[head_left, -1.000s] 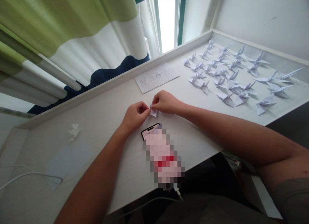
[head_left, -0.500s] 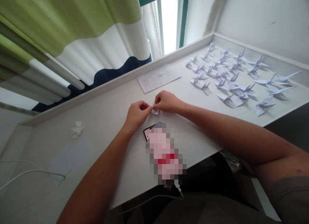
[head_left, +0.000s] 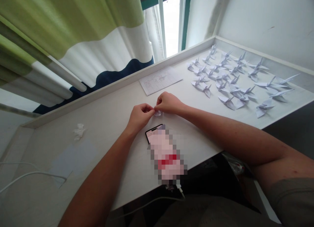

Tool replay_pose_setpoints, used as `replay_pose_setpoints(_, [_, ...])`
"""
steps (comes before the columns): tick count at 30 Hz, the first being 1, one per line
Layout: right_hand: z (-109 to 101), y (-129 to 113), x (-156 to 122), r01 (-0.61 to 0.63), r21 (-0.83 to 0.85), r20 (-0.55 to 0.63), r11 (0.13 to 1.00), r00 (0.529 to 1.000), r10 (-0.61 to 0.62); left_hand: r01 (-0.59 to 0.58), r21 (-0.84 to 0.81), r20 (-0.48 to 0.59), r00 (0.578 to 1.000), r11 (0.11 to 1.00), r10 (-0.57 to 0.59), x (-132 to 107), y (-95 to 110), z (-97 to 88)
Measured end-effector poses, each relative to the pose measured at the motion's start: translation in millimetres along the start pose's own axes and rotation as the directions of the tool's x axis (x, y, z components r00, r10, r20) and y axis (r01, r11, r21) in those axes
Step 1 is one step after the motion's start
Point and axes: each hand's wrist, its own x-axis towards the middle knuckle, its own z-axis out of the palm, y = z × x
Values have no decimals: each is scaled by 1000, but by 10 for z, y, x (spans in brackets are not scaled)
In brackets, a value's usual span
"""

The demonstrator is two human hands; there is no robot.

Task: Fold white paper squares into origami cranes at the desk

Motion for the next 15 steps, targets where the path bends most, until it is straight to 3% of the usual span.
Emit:
replay_pose_setpoints(6, [9,25,10,16,15,-22,1000,1000,-15,-12,42,-4,1000,999,13,20,-24,-51])
replay_pose_setpoints(12, [22,61,7,50,14,-19,999,999,-50,-200,181,36,980,963,197,77,-142,-107])
replay_pose_setpoints(15, [-12,62,-24,98,24,-19,995,995,-97,-232,176,38,973,957,229,83,-196,-110])
